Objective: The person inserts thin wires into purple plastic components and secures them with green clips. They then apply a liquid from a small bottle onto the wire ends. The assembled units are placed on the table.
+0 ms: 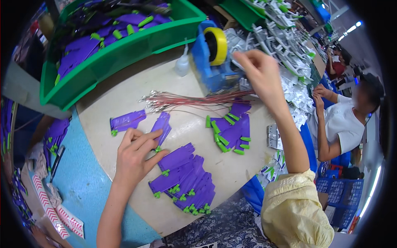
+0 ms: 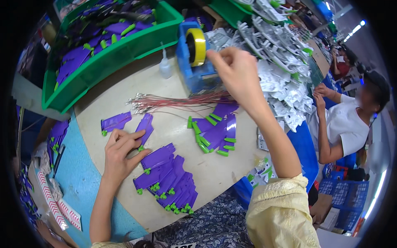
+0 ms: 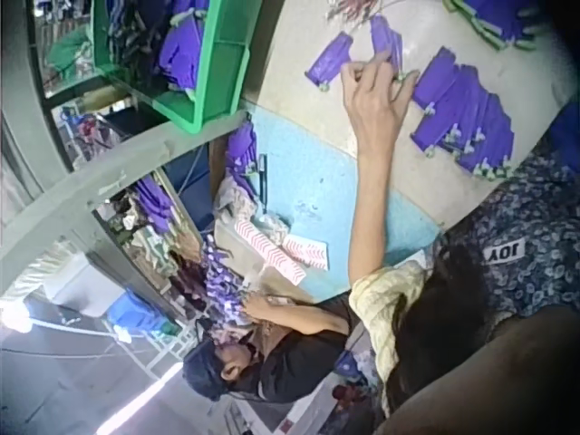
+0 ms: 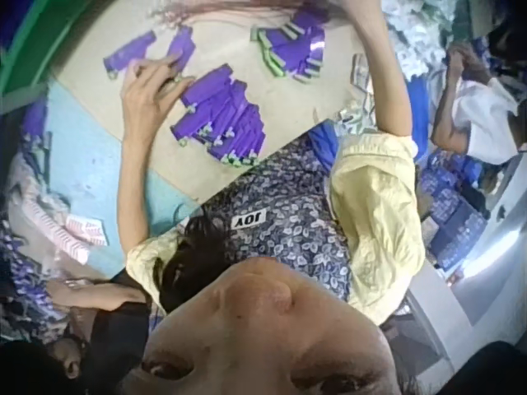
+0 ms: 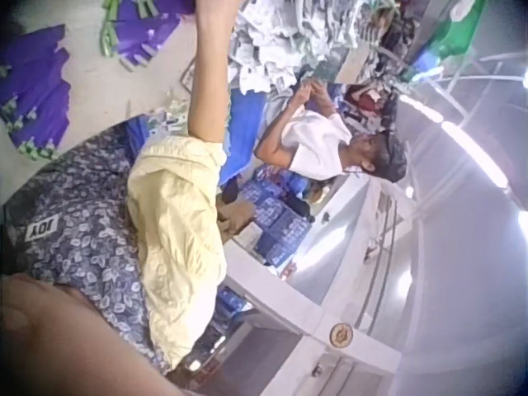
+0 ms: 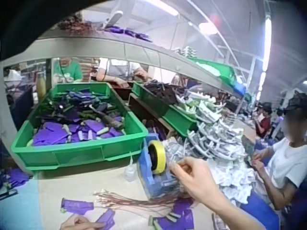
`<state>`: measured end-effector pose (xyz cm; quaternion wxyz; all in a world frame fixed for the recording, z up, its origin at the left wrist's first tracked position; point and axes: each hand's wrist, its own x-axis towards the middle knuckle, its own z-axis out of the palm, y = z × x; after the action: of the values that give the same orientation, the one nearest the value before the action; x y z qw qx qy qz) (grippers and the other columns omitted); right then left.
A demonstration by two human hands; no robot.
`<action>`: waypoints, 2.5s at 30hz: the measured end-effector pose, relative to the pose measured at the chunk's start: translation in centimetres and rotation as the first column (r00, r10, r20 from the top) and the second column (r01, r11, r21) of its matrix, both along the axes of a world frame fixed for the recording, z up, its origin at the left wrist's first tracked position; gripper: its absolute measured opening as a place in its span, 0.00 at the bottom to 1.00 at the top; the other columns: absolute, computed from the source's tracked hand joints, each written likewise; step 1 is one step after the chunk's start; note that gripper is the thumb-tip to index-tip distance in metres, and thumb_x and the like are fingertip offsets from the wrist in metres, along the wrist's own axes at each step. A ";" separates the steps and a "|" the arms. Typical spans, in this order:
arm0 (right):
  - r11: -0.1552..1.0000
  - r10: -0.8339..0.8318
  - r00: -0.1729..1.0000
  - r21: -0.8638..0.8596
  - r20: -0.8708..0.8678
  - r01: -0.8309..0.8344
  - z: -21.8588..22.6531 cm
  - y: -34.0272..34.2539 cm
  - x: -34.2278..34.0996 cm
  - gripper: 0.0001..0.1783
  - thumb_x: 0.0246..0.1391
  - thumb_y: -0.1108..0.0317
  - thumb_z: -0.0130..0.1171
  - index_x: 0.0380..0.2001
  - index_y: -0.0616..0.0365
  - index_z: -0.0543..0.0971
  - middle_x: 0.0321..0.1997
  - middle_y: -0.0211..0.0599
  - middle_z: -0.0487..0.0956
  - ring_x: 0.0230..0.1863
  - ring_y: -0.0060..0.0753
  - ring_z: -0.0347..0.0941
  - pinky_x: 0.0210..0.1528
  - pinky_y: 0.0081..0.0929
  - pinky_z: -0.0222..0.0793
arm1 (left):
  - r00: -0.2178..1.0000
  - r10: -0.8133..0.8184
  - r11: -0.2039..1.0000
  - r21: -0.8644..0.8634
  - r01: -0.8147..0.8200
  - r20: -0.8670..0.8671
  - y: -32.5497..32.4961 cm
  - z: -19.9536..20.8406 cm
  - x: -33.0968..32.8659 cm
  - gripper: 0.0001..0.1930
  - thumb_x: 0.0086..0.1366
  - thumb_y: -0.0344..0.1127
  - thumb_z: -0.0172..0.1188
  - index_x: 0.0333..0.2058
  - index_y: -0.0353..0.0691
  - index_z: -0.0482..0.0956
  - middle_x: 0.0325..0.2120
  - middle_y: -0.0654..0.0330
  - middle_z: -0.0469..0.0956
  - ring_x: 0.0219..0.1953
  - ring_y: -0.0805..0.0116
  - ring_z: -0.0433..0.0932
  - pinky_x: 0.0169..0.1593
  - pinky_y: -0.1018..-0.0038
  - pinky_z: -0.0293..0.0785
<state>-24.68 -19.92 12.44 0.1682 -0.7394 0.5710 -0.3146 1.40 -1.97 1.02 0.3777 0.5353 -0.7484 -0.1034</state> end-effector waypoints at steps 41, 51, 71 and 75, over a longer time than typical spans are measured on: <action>0.865 0.472 0.881 -0.211 0.034 -0.455 -8.9 3.5 10.5 0.07 0.52 0.74 0.63 0.35 0.65 0.84 0.31 0.47 0.79 0.35 0.49 0.78 0.38 0.43 0.73 | 0.972 0.236 0.972 -0.022 -0.235 0.004 1.0 0.0 -1.2 0.14 0.50 0.30 0.70 0.38 0.41 0.86 0.39 0.59 0.79 0.39 0.60 0.74 0.42 0.65 0.73; 0.709 0.623 0.779 -0.364 -0.077 -0.603 -9.7 2.6 11.8 0.04 0.52 0.75 0.62 0.31 0.65 0.80 0.34 0.44 0.78 0.38 0.47 0.76 0.40 0.47 0.72 | 0.956 0.282 0.937 0.236 -0.258 -0.074 4.4 0.4 -1.7 0.12 0.55 0.29 0.70 0.39 0.37 0.86 0.43 0.56 0.79 0.37 0.62 0.78 0.42 0.65 0.78; 0.551 0.674 0.681 0.419 0.286 -0.721 -7.9 10.6 8.3 0.06 0.47 0.78 0.64 0.31 0.64 0.86 0.27 0.41 0.78 0.24 0.39 0.72 0.28 0.32 0.67 | 0.854 0.251 0.951 0.278 -0.132 -0.455 3.2 -1.1 -1.4 0.26 0.49 0.24 0.75 0.48 0.35 0.75 0.42 0.50 0.78 0.44 0.57 0.83 0.47 0.67 0.82; 0.530 0.803 0.586 0.319 0.112 -0.786 -7.7 9.9 8.6 0.10 0.48 0.79 0.65 0.37 0.63 0.87 0.29 0.37 0.78 0.28 0.35 0.71 0.31 0.32 0.65 | 0.874 0.250 0.952 0.270 -0.144 -0.417 3.2 -1.1 -1.7 0.24 0.48 0.24 0.75 0.45 0.36 0.77 0.41 0.51 0.79 0.44 0.57 0.82 0.46 0.67 0.82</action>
<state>-16.06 -10.06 4.78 0.4016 -0.8849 0.2207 -0.0838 -0.30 1.20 -0.03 0.4831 0.6112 -0.5656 -0.2704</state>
